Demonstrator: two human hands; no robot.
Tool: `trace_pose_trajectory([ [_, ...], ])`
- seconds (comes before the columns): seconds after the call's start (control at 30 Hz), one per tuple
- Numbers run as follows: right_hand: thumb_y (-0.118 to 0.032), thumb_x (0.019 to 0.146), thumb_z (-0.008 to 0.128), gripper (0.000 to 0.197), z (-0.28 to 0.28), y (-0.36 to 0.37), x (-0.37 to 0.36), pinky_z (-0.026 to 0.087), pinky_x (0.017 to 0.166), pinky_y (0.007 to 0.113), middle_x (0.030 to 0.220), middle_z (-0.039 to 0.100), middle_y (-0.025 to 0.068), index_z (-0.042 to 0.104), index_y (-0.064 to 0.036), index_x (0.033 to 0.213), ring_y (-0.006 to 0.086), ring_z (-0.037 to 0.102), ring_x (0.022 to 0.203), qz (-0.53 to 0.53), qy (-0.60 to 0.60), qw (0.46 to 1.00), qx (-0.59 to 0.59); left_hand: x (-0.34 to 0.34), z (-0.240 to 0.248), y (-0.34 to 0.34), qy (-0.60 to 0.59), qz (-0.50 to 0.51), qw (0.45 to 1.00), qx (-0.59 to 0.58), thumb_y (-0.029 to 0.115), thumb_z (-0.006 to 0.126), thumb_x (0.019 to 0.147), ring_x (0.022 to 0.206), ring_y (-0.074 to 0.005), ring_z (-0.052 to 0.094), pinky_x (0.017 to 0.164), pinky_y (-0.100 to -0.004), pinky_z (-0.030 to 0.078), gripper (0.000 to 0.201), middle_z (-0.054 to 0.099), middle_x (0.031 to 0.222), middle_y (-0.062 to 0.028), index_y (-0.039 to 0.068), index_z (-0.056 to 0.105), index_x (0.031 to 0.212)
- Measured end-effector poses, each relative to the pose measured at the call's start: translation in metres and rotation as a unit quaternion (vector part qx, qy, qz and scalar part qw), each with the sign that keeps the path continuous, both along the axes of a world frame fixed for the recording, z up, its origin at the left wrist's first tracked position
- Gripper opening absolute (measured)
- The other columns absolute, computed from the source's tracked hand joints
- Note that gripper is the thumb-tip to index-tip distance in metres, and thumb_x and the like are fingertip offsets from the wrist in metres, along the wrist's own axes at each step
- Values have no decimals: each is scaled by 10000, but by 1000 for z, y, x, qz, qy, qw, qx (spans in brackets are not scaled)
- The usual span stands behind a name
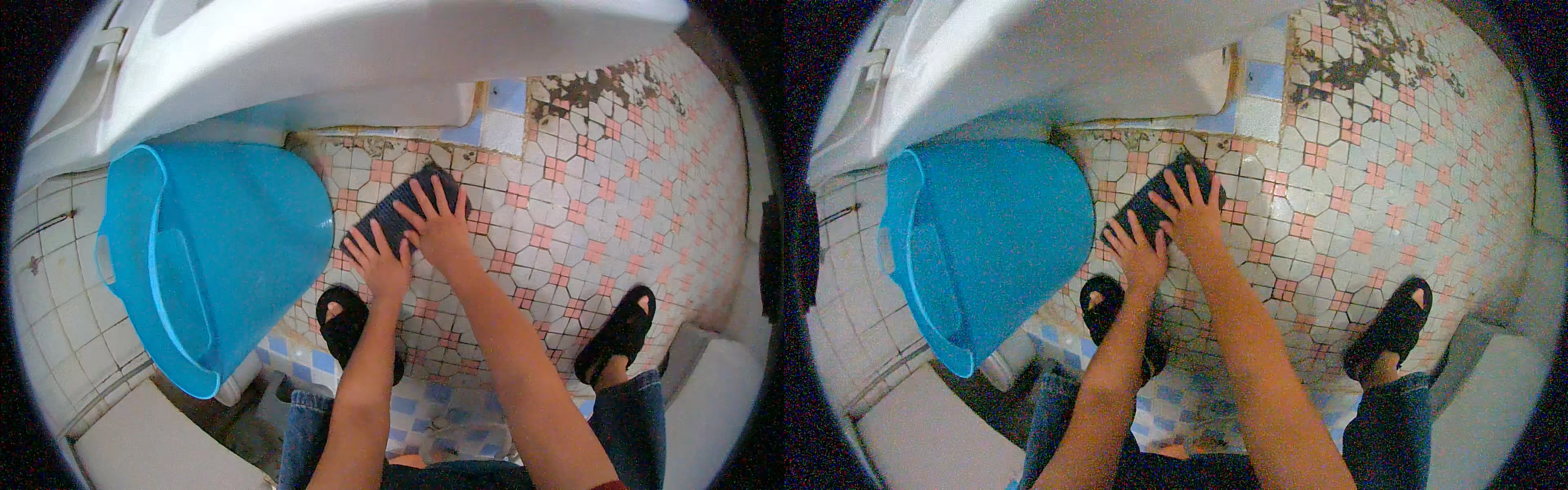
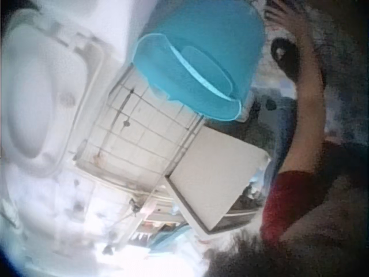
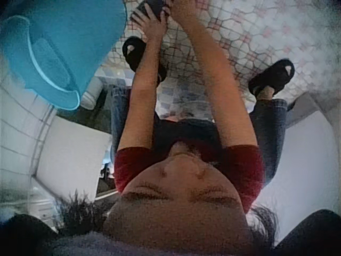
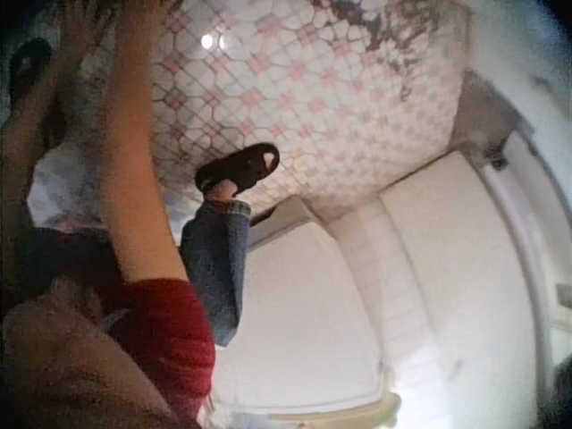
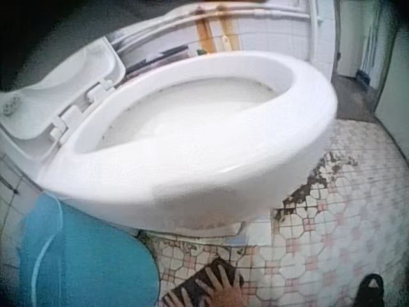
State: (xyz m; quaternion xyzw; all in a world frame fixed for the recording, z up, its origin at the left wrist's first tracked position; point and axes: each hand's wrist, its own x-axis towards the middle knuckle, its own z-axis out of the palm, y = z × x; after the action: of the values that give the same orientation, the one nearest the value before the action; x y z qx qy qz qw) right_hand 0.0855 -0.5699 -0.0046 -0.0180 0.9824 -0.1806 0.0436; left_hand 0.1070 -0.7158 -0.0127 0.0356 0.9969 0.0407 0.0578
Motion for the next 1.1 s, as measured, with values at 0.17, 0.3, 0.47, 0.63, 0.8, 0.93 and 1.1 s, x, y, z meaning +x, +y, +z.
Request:
trace_pose_trajectory([
  [0.17,-529,852,566,576,11,29,61,80,1093,693,1585,164,-25,416,-424,1399,307,105,1457,-12,-35,999,14,45,5,23,-31,-43,999,9,523,493,910,1399,-529,81,1060,-690,143,790,102,1529,-313,64,228,1495],
  [0.3,-508,852,576,598,18,61,122,69,1085,700,1583,178,-2,403,-399,1414,320,114,1455,-59,-52,997,21,85,12,51,-32,-115,993,6,541,512,893,1406,-520,72,1069,-689,128,790,104,1534,-304,54,290,1474],
  [0.47,-500,837,595,625,19,78,212,72,1060,725,1580,188,35,402,-386,1420,356,125,1449,-132,-71,988,19,149,26,78,-114,-164,979,36,549,534,877,1410,-515,67,1079,-680,107,797,105,1537,-298,75,303,1476],
  [0.63,-499,836,601,636,24,85,233,62,1045,741,1586,171,45,396,-378,1426,383,151,1437,-182,-114,977,-7,161,22,84,-99,-211,972,42,525,571,861,1420,-500,70,1059,-695,145,772,95,1553,-272,115,334,1471],
  [0.8,-466,840,614,613,15,101,180,109,1016,761,1576,198,61,418,-374,1414,406,175,1422,-245,-57,968,3,98,18,112,-50,-267,962,42,490,549,881,1412,-501,114,1054,-686,170,726,119,1550,-270,106,345,1462],
  [0.93,-460,816,627,616,10,144,126,126,1023,751,1565,222,64,445,-363,1397,400,193,1417,-240,-14,971,3,42,12,152,-33,-291,955,32,484,517,907,1412,-492,131,1062,-669,176,692,130,1549,-266,120,341,1468],
  [1.1,-455,804,642,600,-3,195,72,113,1036,746,1554,251,40,475,-364,1373,387,195,1419,-231,66,971,2,-20,1,198,3,-300,953,31,520,520,893,1402,-490,164,1055,-663,210,713,179,1539,-255,154,339,1477],
])
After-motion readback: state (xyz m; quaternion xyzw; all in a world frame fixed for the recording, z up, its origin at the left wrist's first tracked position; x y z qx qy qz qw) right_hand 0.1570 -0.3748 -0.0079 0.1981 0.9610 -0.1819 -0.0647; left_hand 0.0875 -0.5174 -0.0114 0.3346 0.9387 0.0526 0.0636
